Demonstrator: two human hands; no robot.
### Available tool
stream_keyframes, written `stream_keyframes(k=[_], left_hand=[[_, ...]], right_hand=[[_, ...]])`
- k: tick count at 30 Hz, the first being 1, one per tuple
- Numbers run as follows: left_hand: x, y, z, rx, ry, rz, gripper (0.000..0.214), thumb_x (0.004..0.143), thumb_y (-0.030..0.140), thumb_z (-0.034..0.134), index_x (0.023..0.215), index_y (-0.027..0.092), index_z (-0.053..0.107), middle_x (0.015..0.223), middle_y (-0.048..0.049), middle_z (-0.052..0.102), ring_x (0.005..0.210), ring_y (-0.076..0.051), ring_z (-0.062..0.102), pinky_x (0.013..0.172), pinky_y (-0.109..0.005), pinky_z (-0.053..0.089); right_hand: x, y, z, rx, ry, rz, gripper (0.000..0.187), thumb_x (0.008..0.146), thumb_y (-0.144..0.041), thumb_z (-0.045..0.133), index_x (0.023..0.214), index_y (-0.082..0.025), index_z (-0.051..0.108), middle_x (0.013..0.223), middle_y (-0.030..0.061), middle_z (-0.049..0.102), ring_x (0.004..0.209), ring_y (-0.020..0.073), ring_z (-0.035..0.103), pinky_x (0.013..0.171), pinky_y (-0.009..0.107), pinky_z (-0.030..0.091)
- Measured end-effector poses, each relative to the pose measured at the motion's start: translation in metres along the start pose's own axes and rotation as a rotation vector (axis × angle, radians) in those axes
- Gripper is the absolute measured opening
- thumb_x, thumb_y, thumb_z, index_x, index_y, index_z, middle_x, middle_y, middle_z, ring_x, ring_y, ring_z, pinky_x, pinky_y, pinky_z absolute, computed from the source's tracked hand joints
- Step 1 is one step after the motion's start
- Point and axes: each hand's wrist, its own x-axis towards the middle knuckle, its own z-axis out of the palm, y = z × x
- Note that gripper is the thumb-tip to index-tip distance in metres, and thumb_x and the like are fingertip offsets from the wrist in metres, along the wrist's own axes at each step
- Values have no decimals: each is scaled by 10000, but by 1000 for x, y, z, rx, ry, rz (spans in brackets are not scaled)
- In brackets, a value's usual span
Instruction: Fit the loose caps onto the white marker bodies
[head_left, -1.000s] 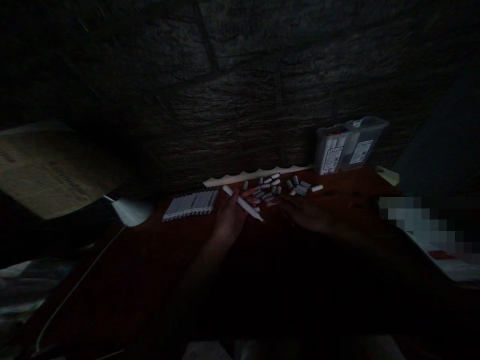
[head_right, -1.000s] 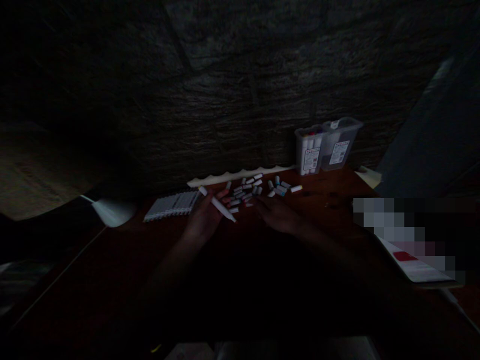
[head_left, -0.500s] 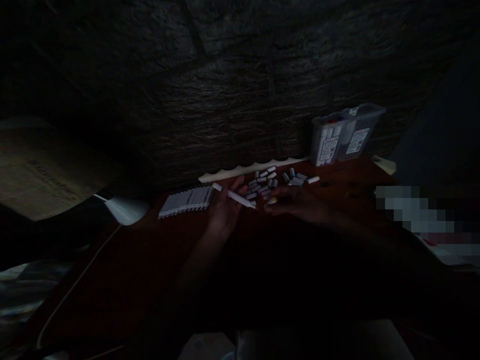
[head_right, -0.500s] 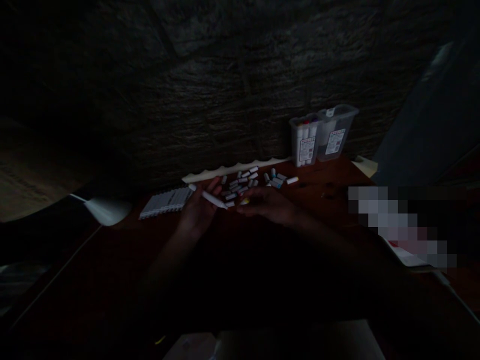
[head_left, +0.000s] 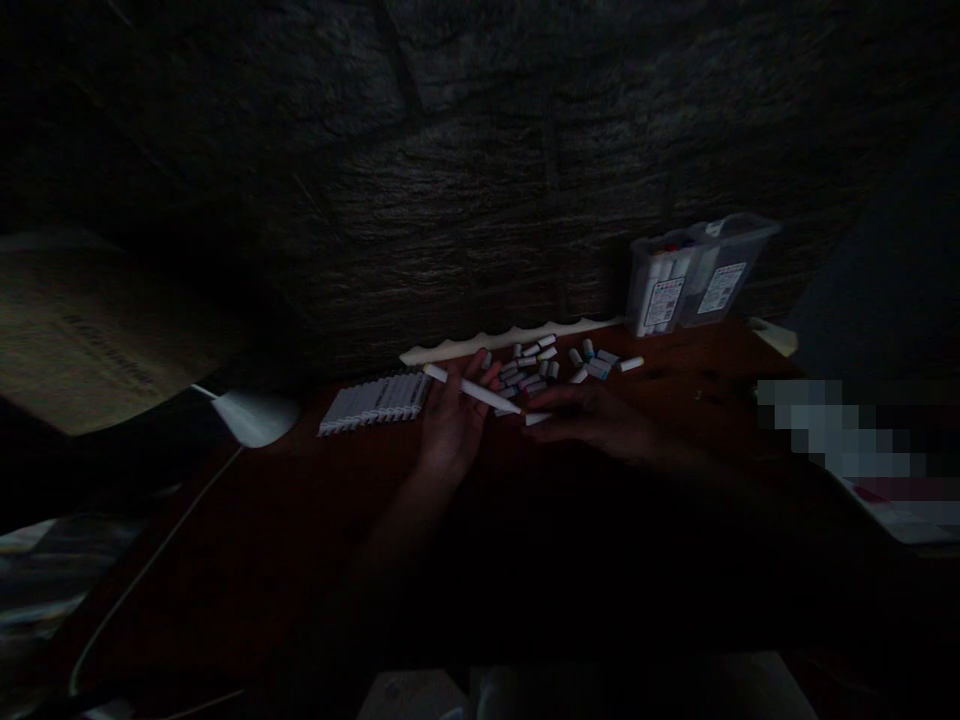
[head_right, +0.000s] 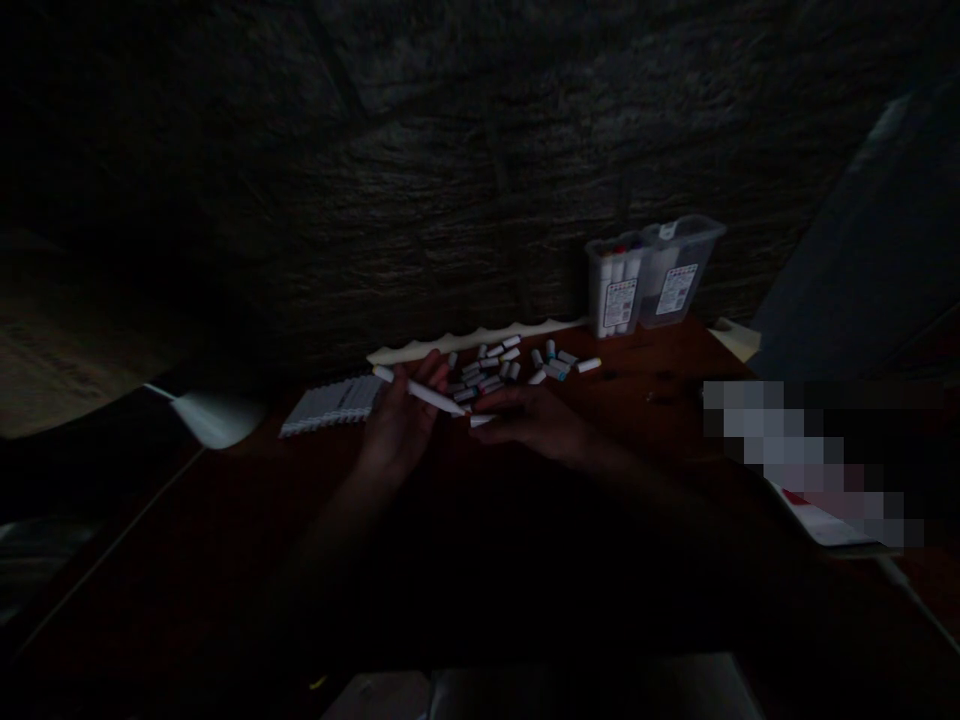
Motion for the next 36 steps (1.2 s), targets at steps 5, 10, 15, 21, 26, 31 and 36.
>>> stream_keyframes(k=[5, 10, 15, 21, 26, 31, 36], left_hand=[[1, 0, 0, -9, -31, 41, 115, 968, 280, 524, 985, 197, 601, 1136, -53, 715, 1052, -175, 676, 948, -310, 541], [0, -1, -1, 10, -37, 55, 147, 912, 323, 618, 998, 204, 608, 1164, -62, 703, 1079, -192, 667, 998, -342, 512], [-9, -6, 5, 130, -149, 65, 272, 837, 376, 705, 1032, 216, 604, 1202, -73, 686, 1155, -242, 631, 1019, -412, 488], [-4, -6, -5, 348, -161, 94, 321, 832, 420, 693, 1049, 186, 670, 1143, -98, 707, 1115, -253, 647, 980, -411, 506], [-3, -2, -10, 528, -158, 136, 294, 860, 440, 653, 979, 181, 727, 1095, -88, 723, 1103, -247, 642, 1016, -377, 462], [-8, 0, -4, 636, -126, 144, 311, 856, 449, 652, 992, 182, 735, 1042, -72, 735, 1059, -250, 650, 997, -367, 459], [-11, -3, -1, 703, -155, 97, 290, 847, 456, 656, 916, 188, 745, 965, -63, 740, 1055, -266, 641, 1010, -386, 445]], right_hand=[[0, 2, 2, 42, -32, 23, 385, 633, -165, 816, 1003, -192, 711, 958, 22, 749, 869, 159, 705, 892, 350, 546], [0, 0, 4, 71, 24, 61, 369, 667, -176, 801, 1020, -176, 692, 886, 15, 747, 780, 132, 709, 787, 294, 576], [0, 0, 6, -81, -31, 45, 284, 793, -252, 725, 1060, -166, 684, 903, 29, 734, 783, 121, 706, 700, 236, 568], [-3, 2, 5, -297, -101, -80, 290, 842, -358, 666, 1073, -184, 692, 877, 9, 696, 672, 96, 645, 574, 207, 505], [-5, 4, 6, -507, -31, -224, 271, 862, -344, 632, 1074, -188, 697, 879, 8, 701, 674, 114, 624, 626, 249, 505], [-5, 6, 5, -676, 42, -342, 279, 887, -351, 602, 1100, -198, 697, 904, 14, 721, 700, 131, 632, 663, 262, 487], [-5, 7, 4, -778, 56, -457, 302, 935, -410, 522, 1066, -193, 686, 975, 40, 720, 845, 165, 646, 770, 293, 475]])
